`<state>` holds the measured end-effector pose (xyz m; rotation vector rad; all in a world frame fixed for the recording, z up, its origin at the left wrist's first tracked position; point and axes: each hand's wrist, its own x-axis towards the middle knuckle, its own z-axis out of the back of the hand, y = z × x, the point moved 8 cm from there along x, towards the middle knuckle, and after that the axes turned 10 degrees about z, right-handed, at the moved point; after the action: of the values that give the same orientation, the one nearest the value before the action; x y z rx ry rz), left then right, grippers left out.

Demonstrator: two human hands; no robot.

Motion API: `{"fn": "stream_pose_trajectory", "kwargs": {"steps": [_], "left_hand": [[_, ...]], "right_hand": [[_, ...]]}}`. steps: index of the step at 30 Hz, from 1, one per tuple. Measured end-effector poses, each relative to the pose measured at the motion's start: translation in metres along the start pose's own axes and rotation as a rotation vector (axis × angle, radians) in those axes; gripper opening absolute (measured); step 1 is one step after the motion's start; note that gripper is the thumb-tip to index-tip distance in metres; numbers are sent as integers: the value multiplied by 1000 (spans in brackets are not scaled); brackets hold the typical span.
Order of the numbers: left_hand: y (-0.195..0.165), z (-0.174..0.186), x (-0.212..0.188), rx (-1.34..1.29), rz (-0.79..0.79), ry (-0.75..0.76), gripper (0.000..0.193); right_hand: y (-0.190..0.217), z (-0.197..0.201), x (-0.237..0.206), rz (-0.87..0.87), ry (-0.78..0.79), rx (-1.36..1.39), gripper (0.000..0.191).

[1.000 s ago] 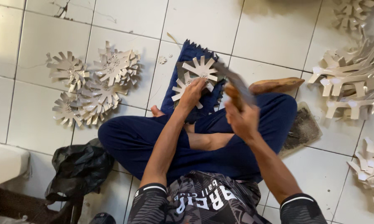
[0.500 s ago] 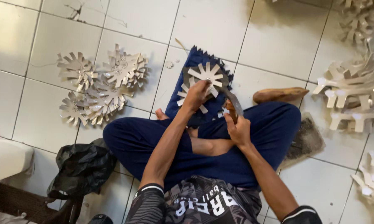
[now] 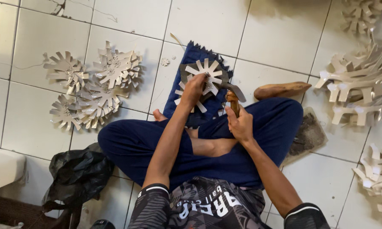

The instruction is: The person sits cross-legged on the floor and punches holes into star-shaped ornament pieces, holding each piece on a metal plate over a leather pad and striking a punch with a hammer. Finished pieces are set aside in piles while other people nearby handle similar pieces.

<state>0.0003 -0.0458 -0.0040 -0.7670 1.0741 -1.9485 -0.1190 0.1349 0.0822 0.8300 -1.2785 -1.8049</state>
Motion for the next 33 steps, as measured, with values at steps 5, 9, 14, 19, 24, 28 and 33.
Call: {"fn": "stream_pose_trajectory", "kwargs": {"steps": [5,9,14,19,24,28,33], "left_hand": [[1,-2,-2,27,-32,20,29],[-5,0,-1,67,-64,7,31],[-4,-4,1,87,-45,38,28],[3,-1,10,56,32,-19,21],[11,48,-1,110,190,-355,19],[-3,53,-16,223,118,-286,25],[22,49,-24,-71,361,-194,25]], "right_hand": [[68,30,-2,247,33,43,32],[110,40,-6,799,-52,407,31],[7,-19,31,200,163,-354,39],[-39,-1,7,40,-11,-86,35],[-53,-2,20,-63,-102,192,39],[-60,-2,20,-142,-109,242,38],[-57,0,16,-145,-109,271,39]]}}
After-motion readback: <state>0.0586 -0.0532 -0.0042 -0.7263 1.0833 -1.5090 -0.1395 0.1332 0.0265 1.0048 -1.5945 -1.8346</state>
